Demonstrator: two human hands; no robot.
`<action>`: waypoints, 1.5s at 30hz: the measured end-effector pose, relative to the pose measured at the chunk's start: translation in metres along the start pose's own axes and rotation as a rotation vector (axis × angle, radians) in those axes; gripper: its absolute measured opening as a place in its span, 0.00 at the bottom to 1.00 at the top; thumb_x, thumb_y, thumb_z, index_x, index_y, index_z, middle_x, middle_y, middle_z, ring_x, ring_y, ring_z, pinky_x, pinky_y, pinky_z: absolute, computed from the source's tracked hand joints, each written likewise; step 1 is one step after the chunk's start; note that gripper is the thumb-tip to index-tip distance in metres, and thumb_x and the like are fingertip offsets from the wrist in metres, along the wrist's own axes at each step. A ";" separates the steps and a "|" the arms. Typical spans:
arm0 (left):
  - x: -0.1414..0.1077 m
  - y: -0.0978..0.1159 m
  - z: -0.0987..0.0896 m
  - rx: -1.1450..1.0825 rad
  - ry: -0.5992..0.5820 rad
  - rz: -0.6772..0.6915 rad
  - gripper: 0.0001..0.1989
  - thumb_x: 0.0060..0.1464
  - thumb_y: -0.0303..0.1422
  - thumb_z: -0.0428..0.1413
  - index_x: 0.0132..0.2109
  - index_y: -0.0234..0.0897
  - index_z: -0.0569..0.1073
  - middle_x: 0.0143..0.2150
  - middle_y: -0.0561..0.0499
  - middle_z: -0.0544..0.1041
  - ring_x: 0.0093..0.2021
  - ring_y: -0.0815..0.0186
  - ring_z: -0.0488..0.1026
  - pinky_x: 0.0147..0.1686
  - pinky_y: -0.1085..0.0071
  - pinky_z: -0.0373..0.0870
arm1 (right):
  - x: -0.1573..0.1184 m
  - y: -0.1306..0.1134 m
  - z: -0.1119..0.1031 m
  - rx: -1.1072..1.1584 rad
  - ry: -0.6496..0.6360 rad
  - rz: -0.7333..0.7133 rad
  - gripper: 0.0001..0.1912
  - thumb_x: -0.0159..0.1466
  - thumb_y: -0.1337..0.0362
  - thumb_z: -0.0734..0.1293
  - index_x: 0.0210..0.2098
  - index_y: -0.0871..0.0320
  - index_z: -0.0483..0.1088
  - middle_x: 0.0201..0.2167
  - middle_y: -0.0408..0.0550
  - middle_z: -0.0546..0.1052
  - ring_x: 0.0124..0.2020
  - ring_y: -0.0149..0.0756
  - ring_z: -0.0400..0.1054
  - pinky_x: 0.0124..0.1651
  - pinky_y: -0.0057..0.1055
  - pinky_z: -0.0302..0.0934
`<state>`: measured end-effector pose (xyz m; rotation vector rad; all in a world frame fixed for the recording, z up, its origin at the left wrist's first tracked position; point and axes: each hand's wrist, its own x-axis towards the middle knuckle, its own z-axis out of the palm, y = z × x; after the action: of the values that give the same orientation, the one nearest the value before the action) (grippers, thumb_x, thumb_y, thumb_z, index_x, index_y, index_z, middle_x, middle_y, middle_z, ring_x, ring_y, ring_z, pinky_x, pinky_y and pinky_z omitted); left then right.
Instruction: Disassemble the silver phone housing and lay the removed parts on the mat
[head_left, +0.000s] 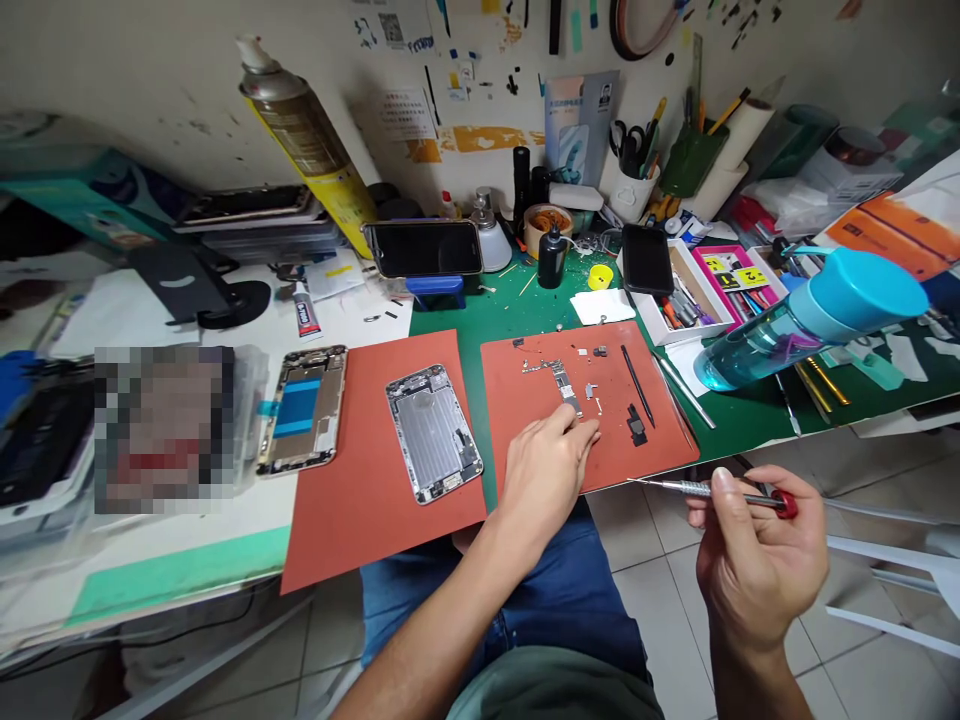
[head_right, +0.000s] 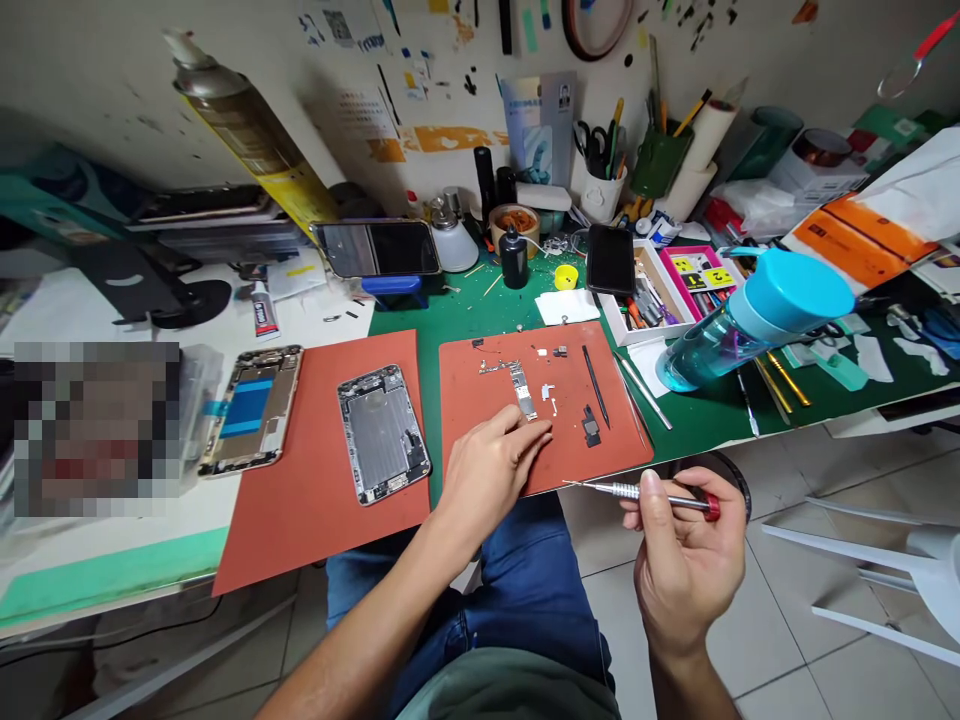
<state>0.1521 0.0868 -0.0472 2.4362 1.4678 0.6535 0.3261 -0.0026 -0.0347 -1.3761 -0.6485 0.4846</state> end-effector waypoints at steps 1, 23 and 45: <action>-0.005 -0.003 -0.003 -0.001 0.025 0.007 0.16 0.75 0.33 0.51 0.47 0.43 0.84 0.33 0.51 0.73 0.29 0.66 0.69 0.29 0.67 0.61 | 0.000 0.000 -0.001 -0.011 -0.006 -0.005 0.20 0.62 0.61 0.82 0.46 0.55 0.70 0.25 0.38 0.79 0.18 0.32 0.73 0.26 0.30 0.73; -0.120 -0.116 -0.093 -0.203 0.072 -0.119 0.19 0.64 0.38 0.66 0.59 0.39 0.75 0.56 0.41 0.74 0.59 0.52 0.71 0.58 0.52 0.74 | -0.052 -0.023 0.117 -0.389 -0.769 -0.631 0.11 0.70 0.62 0.74 0.48 0.53 0.69 0.34 0.41 0.79 0.30 0.33 0.79 0.32 0.28 0.74; -0.120 -0.118 -0.094 -0.149 0.125 -0.023 0.11 0.67 0.34 0.62 0.54 0.37 0.75 0.44 0.46 0.78 0.50 0.54 0.71 0.53 0.56 0.70 | -0.057 -0.027 0.136 -0.505 -0.861 -0.836 0.10 0.71 0.65 0.72 0.49 0.53 0.68 0.34 0.41 0.78 0.30 0.32 0.78 0.30 0.27 0.73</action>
<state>-0.0332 0.0337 -0.0443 2.2991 1.4340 0.8910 0.1908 0.0558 -0.0061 -1.1623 -2.0502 0.2052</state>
